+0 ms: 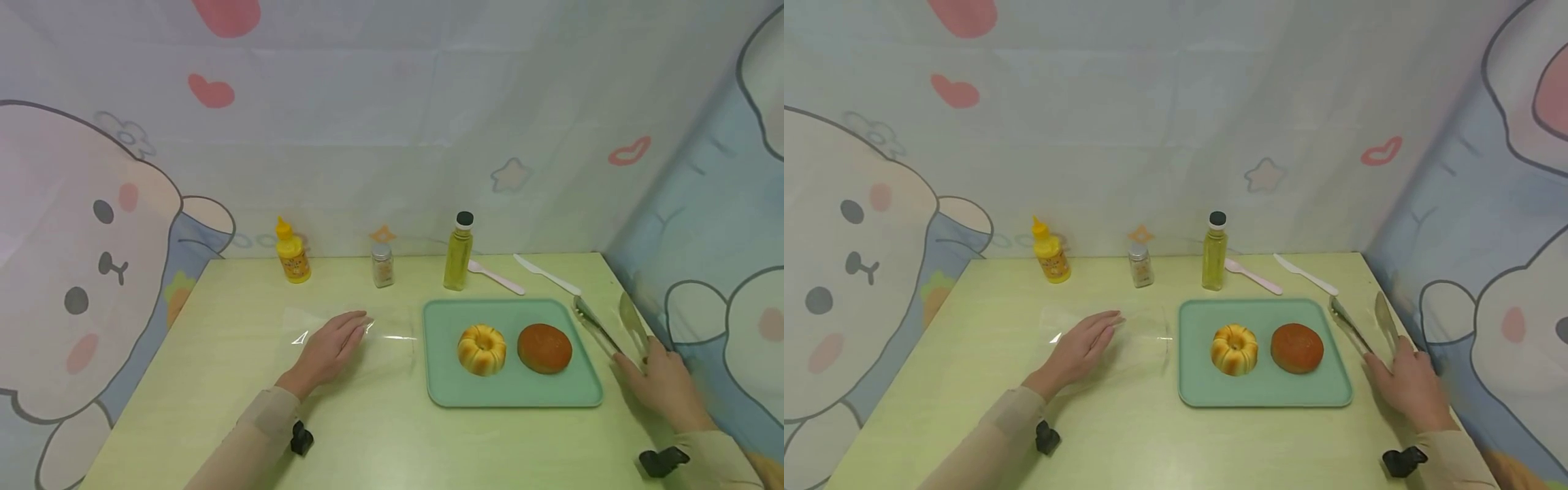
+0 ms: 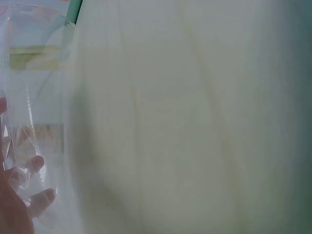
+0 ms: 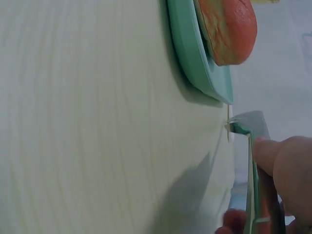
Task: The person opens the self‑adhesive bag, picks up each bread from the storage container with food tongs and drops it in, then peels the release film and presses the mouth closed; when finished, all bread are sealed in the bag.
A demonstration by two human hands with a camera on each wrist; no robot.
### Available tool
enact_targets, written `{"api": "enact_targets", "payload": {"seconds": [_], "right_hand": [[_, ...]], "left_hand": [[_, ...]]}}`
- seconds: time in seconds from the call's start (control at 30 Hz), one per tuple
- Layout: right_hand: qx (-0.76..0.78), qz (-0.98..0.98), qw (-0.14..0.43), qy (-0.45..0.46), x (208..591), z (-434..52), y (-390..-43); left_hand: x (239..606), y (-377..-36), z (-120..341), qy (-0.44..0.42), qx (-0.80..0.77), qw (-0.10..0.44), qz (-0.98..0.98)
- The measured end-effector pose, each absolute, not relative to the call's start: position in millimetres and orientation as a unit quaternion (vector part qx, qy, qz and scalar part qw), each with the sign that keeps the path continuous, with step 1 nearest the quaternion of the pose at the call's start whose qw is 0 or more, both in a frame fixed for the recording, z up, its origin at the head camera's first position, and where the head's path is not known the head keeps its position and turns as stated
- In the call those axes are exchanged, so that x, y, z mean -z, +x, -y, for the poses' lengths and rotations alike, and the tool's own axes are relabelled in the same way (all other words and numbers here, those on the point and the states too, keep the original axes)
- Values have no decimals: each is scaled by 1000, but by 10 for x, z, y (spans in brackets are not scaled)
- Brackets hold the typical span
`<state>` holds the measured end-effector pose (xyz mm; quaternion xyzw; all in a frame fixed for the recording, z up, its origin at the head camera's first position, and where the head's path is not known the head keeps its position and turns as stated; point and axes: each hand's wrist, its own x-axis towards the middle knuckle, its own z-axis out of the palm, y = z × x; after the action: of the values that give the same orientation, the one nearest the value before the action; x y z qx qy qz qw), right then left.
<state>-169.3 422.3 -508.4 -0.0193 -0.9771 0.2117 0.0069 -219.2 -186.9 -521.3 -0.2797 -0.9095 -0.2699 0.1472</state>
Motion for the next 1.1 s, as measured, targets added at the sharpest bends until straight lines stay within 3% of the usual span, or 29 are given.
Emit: {"api": "enact_targets", "payload": {"seconds": [0.27, 0.87, 1.1], "right_hand": [[-199, 980, 1, 29, 5012, -4384, -1726], [-240, 946, 90, 198, 4829, -4395, -1515], [-248, 939, 72, 227, 4894, -4376, -1479]], "left_hand": [[5217, -2184, 1876, -273, 271, 141, 912], [5184, -2170, 1875, -267, 270, 137, 915], [5184, -2171, 1863, -270, 272, 136, 913]]}}
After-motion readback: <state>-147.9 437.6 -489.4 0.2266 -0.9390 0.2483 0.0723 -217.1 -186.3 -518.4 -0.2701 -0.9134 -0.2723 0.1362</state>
